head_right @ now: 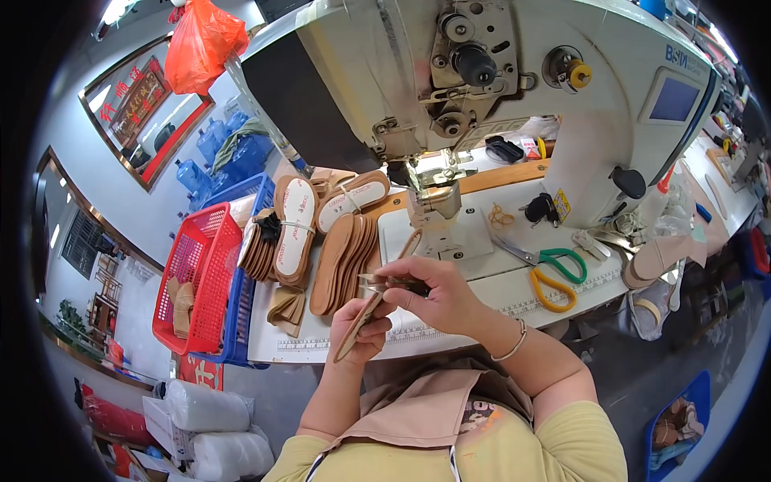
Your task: Stitching leather or synthetic shoe components together using an industrial sewing machine.
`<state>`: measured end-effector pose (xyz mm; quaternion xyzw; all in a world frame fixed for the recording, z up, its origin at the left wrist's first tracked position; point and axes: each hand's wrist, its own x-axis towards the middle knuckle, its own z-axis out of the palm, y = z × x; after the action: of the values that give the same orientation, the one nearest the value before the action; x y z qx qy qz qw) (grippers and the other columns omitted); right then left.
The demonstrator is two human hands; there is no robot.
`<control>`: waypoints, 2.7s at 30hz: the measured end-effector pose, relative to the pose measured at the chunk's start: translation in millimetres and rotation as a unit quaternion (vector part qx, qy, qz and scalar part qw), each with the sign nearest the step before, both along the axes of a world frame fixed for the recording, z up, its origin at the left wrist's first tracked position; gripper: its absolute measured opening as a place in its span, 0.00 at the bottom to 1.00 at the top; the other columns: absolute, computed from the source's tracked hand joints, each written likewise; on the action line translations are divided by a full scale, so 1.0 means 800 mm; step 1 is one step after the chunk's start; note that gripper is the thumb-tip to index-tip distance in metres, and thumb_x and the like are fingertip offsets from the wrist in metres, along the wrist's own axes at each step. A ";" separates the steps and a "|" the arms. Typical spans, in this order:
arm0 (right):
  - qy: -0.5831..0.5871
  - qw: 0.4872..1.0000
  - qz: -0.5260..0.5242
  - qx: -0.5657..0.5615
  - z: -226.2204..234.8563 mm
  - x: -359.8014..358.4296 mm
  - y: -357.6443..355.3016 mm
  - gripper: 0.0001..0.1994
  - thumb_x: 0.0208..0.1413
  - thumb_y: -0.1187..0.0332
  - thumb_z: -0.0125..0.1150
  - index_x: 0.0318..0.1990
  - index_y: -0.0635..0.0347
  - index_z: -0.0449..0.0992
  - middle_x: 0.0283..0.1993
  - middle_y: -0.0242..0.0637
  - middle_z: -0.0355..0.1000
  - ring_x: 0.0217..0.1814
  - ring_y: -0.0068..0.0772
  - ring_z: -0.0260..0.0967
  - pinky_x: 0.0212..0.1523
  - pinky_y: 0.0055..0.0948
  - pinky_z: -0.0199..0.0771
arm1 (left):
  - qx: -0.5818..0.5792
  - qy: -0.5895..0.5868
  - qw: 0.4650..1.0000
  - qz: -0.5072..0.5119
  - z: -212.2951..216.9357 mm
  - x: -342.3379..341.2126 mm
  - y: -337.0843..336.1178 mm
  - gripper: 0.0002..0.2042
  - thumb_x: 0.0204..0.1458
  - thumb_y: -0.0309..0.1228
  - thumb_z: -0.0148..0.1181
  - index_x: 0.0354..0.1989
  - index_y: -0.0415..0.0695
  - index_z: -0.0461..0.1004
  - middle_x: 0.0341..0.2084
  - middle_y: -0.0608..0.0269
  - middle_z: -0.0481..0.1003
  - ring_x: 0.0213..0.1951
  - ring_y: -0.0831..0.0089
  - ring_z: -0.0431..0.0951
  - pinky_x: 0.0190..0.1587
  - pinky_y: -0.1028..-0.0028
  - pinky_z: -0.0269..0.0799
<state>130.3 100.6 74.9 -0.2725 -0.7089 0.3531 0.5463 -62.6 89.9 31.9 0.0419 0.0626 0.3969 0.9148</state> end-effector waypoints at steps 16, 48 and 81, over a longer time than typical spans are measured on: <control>-0.225 0.940 -0.151 0.205 0.016 0.030 0.000 0.15 0.42 0.67 0.69 0.40 0.55 0.77 0.33 0.33 0.72 0.32 0.35 0.70 0.31 0.31 0.68 | 0.126 0.196 0.966 0.115 0.017 0.002 -0.001 0.21 0.54 0.28 0.45 0.57 0.34 0.59 0.32 0.61 0.70 0.26 0.76 0.72 0.24 0.80 0.69; -0.251 0.933 -0.174 0.189 0.010 0.033 -0.005 0.12 0.41 0.68 0.68 0.37 0.52 0.78 0.31 0.30 0.73 0.31 0.33 0.69 0.32 0.31 0.68 | 0.301 0.402 0.809 0.305 0.025 0.014 -0.016 0.23 0.54 0.21 0.47 0.60 0.33 0.57 0.52 0.56 0.68 0.53 0.72 0.69 0.56 0.74 0.63; -0.054 0.989 -0.124 -0.063 0.003 0.030 -0.007 0.12 0.48 0.72 0.65 0.41 0.57 0.75 0.23 0.25 0.64 0.24 0.16 0.57 0.26 0.18 0.60 | 0.224 0.362 0.868 0.257 0.020 0.006 -0.007 0.24 0.52 0.24 0.46 0.59 0.33 0.57 0.49 0.54 0.70 0.48 0.70 0.73 0.50 0.73 0.69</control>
<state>153.9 95.3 77.2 -0.4108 -0.6744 0.3114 0.5286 -57.6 84.6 48.1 0.3687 0.3076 0.5780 0.6598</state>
